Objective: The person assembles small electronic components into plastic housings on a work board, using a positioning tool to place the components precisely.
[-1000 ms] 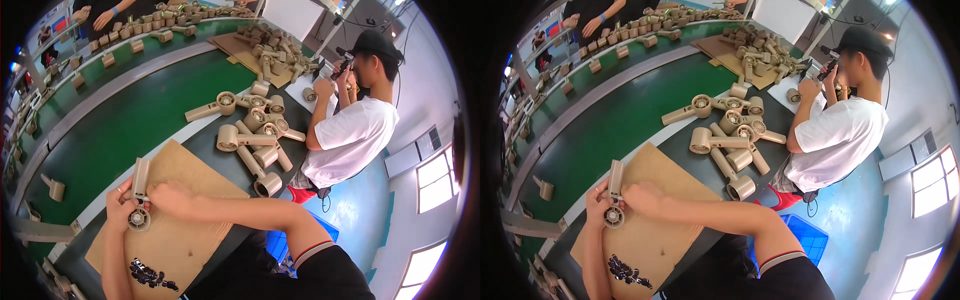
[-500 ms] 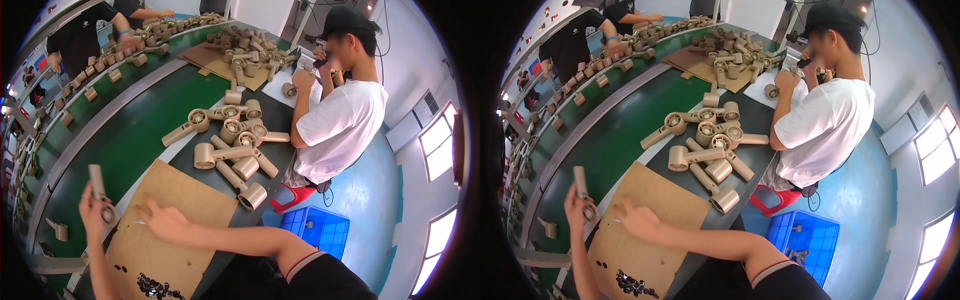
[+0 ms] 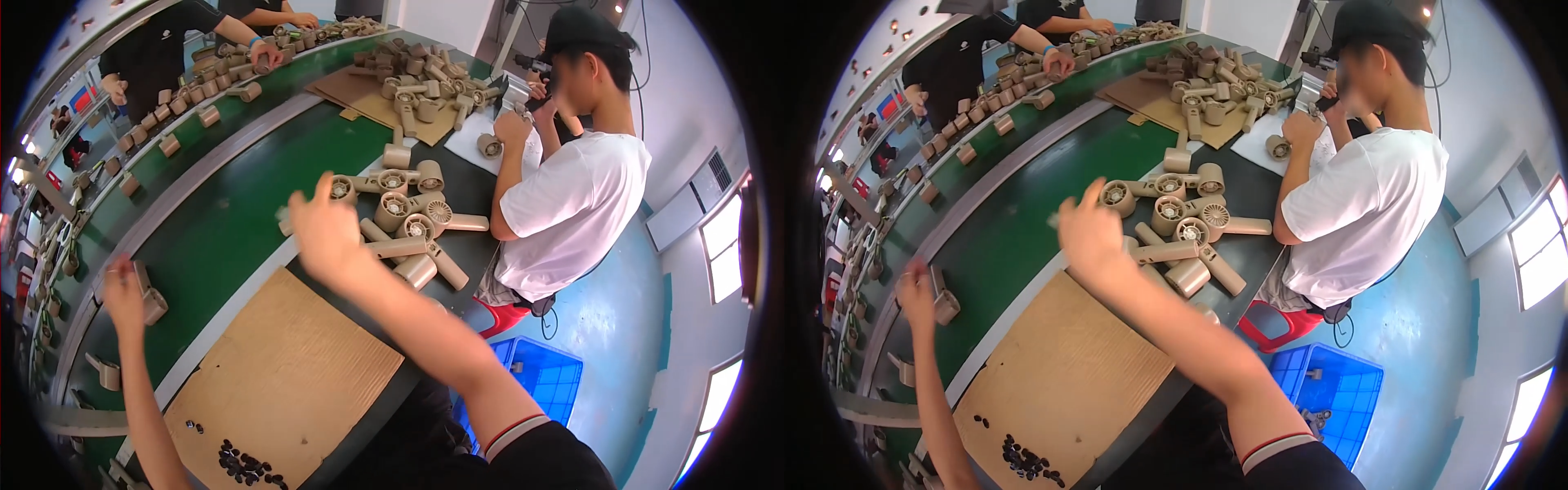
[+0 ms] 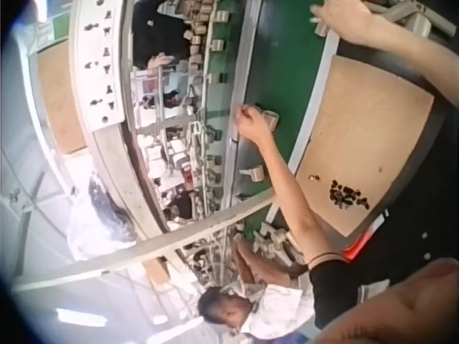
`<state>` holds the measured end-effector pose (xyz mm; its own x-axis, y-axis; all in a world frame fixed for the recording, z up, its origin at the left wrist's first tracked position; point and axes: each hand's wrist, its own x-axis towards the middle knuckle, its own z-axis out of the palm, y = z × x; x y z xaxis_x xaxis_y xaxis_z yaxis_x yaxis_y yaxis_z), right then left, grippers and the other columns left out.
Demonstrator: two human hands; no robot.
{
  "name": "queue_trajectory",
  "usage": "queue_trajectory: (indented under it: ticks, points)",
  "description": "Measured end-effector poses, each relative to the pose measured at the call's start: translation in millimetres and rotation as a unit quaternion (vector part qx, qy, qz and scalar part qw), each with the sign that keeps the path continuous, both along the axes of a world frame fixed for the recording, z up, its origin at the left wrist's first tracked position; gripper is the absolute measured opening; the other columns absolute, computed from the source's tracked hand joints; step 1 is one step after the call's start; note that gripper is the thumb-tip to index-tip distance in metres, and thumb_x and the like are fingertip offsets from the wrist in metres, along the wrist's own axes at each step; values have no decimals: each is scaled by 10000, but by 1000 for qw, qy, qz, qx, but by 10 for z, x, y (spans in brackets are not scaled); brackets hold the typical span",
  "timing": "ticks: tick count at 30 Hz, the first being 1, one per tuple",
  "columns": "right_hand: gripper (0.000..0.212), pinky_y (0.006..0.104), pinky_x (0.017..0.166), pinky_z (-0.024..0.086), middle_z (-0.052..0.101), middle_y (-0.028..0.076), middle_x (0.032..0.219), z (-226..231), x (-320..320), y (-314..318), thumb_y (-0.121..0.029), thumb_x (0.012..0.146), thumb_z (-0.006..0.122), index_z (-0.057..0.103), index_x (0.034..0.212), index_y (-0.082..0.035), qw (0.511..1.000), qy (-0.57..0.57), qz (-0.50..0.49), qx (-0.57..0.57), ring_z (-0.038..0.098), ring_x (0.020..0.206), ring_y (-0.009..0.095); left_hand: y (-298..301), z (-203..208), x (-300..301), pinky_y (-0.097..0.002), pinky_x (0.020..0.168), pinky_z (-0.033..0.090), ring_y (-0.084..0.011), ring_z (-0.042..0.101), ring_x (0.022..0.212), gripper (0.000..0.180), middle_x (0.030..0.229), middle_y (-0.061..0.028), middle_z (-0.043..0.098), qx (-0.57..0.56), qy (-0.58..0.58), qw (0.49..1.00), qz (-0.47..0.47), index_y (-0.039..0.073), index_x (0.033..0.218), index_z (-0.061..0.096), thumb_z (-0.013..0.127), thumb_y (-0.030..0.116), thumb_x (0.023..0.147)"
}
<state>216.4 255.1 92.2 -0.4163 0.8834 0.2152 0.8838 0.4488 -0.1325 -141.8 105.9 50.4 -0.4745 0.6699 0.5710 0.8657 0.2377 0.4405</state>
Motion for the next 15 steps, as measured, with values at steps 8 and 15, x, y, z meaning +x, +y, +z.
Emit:
queue_trajectory:
  ticks: [8, 15]
  points:
    - [318, 408, 816, 563, 702, 181, 1021, -91, 95, 863, -242, 749, 749, 719, 1009, -62, 988, -37, 105, -111, 688, 959, 324, -203, 85, 1516, -297, 819, 523, -191, 633, 1011, 269, 1097, -95, 643, -17, -268, 929, -254, 15, 1179, 627, 575, 36, 917]
    - [511, 423, 785, 527, 683, 239, 956, -76, -510, -616, -382, 814, 730, 622, 1117, 15, 889, 255, 306, -225, 679, 886, 371, -34, -99, 1539, -400, 899, 507, -234, 560, 1161, 638, 1231, -121, 568, 77, -706, 668, -221, 44, 1358, 444, 463, 550, 970]
